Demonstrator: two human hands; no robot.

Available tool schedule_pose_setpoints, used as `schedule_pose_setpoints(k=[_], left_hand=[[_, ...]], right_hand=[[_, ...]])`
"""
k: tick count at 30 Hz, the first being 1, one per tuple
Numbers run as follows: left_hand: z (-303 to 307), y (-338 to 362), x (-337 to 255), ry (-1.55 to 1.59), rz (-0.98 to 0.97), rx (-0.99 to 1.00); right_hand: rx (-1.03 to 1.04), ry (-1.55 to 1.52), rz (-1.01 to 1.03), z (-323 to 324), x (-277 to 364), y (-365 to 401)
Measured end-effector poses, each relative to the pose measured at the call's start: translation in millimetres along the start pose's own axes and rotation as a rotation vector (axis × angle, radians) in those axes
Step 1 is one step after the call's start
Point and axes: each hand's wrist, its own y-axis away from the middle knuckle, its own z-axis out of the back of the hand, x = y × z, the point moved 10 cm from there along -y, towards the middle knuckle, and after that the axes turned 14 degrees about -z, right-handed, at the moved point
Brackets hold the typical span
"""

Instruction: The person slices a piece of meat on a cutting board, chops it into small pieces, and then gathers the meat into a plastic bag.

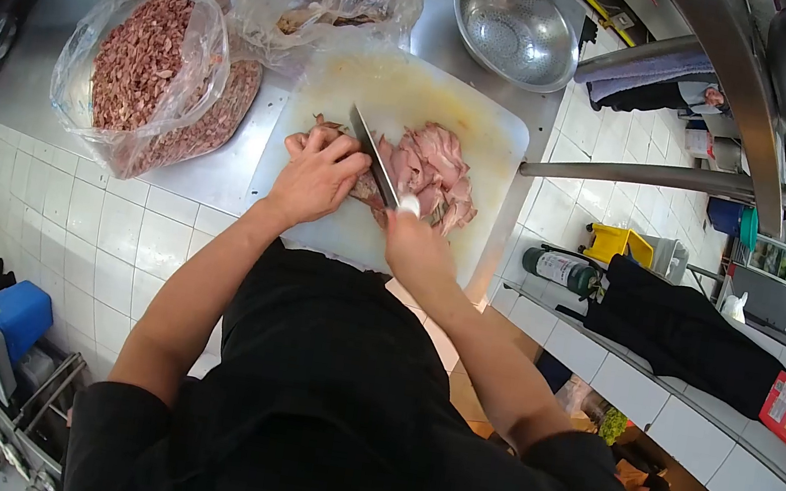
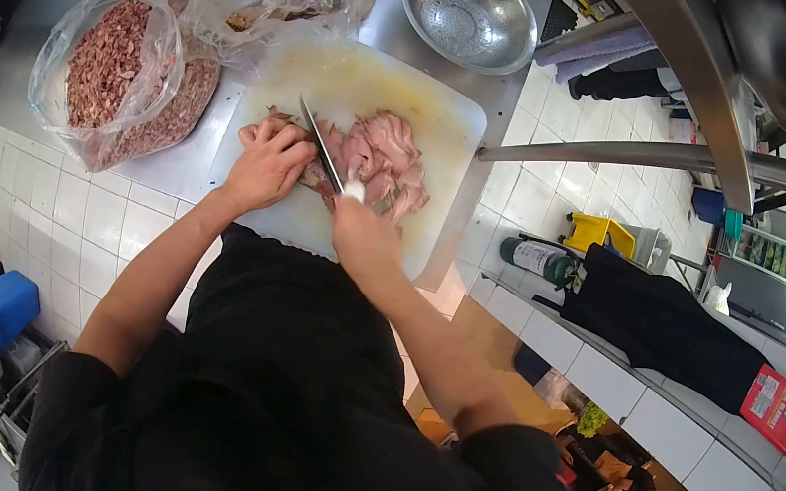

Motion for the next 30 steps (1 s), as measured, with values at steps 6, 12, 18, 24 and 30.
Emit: schedule_pose_setpoints(k=[6, 12, 18, 24, 30], left_hand=[[1.1, 2.1, -5.1, -0.033, 0.005, 0.0], [2.6, 1.6, -7.4, -0.038, -0.019, -0.002], [-1.9, 4.1, -6.3, -0.054, -0.016, -0.003], [-0.7, 4.7, -4.6, -0.058, -0.014, 0.0], [4.9, 3.2, -9.6, -0.057, -0.033, -0.036]], right_hand=[[0.085, -0.058, 0.032, 62.4, 9.3, 34.0], [0.036, 0.065, 0.017, -2.1, 13.7, -3.7], [0.138, -0.006, -0.055, 55.8, 1.0, 37.4], [0.044, -0.084, -0.027, 0.3, 17.4, -12.7], [0.057, -0.065, 0.067, 61.7, 11.8, 36.3]])
